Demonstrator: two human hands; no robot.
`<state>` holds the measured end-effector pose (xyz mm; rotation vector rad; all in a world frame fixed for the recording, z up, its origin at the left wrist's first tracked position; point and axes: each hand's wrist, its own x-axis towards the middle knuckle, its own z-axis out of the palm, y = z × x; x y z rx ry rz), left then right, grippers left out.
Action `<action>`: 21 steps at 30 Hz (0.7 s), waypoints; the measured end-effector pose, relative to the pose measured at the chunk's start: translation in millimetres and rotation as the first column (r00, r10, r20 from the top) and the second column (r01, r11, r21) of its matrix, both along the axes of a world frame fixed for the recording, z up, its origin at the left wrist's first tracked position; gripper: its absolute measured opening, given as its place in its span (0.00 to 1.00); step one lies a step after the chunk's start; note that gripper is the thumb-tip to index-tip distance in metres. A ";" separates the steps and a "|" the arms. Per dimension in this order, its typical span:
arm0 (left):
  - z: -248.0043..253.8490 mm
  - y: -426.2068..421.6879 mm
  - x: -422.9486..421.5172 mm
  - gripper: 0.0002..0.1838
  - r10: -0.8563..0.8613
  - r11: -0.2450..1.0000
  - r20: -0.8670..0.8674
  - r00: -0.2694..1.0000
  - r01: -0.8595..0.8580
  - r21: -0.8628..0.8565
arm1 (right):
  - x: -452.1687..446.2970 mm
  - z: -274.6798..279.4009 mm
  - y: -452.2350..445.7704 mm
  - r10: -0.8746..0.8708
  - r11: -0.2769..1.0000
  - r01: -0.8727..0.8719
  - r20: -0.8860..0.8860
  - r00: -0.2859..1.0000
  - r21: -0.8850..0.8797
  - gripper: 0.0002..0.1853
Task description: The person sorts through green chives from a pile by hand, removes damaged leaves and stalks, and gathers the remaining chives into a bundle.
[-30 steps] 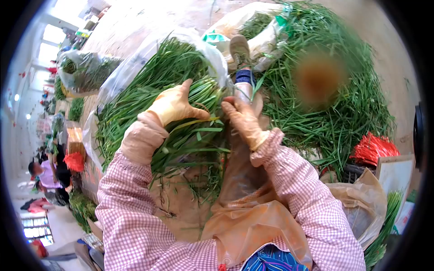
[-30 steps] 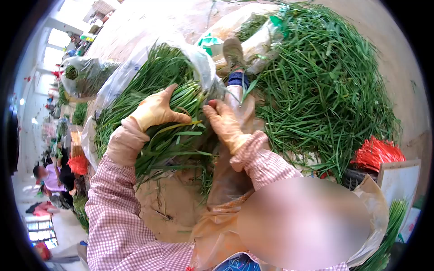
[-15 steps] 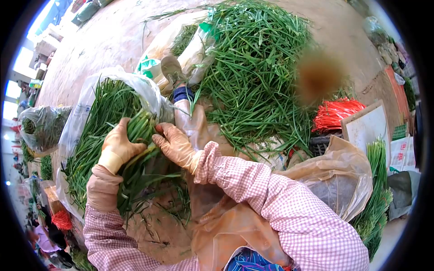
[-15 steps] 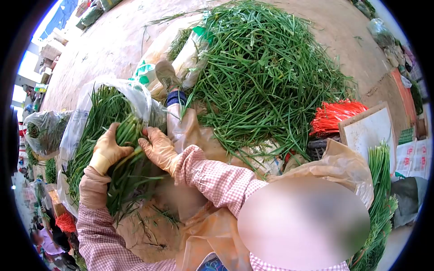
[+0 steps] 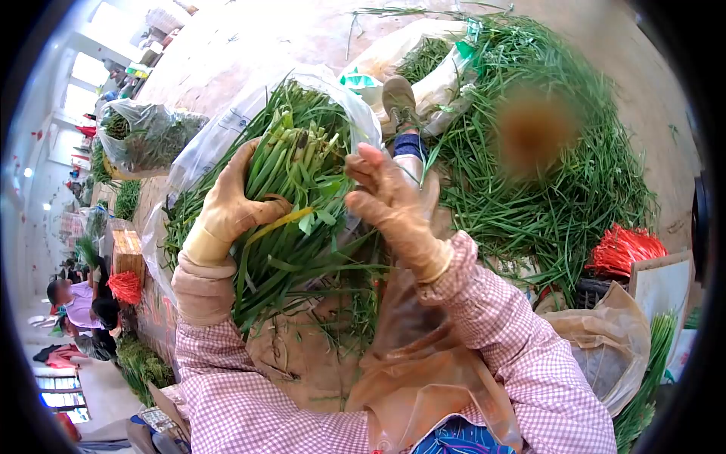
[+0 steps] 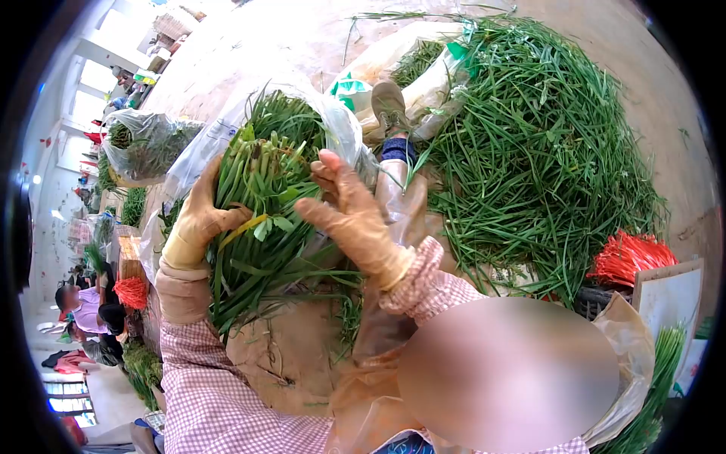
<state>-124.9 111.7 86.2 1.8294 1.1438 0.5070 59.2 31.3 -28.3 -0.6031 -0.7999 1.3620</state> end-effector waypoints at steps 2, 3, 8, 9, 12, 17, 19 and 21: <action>3.9 -4.5 2.2 0.43 -0.010 1.000 0.026 1.000 0.011 -0.027 | -16.5 -4.2 13.5 0.058 0.998 -0.059 -0.010 0.998 -0.027 0.47; 3.7 -6.9 3.2 0.43 -0.009 1.000 0.026 1.000 0.010 -0.027 | -23.5 0.0 19.2 0.116 0.992 -0.117 -0.021 0.993 -0.055 0.51; -0.7 -29.9 9.5 0.48 0.041 0.988 -0.193 0.980 -0.011 0.155 | -32.3 19.9 32.1 0.211 0.967 -0.252 -0.454 0.865 -0.031 0.52; -0.2 -33.7 10.8 0.50 0.102 0.986 -0.278 0.955 -0.061 0.153 | -32.5 20.3 31.4 0.225 0.964 -0.265 -0.452 0.863 -0.026 0.52; -20.4 -39.3 5.1 0.53 0.022 0.983 -0.143 0.989 0.005 0.183 | -34.4 21.3 19.7 0.185 0.982 -0.166 -0.318 0.930 0.085 0.50; -34.2 -59.8 24.3 0.43 0.163 0.838 -0.422 0.892 0.101 0.537 | -22.3 36.3 4.6 0.091 0.994 -0.098 -0.127 0.988 -0.054 0.43; -38.7 -64.2 27.0 0.41 0.174 0.861 -0.422 0.890 0.071 0.504 | -19.6 32.7 5.1 0.077 0.993 -0.073 0.048 0.996 -0.088 0.37; -42.6 -66.7 26.9 0.41 0.189 0.864 -0.408 0.893 0.047 0.502 | -27.1 17.5 8.3 0.068 0.996 -0.071 -0.058 0.996 -0.053 0.34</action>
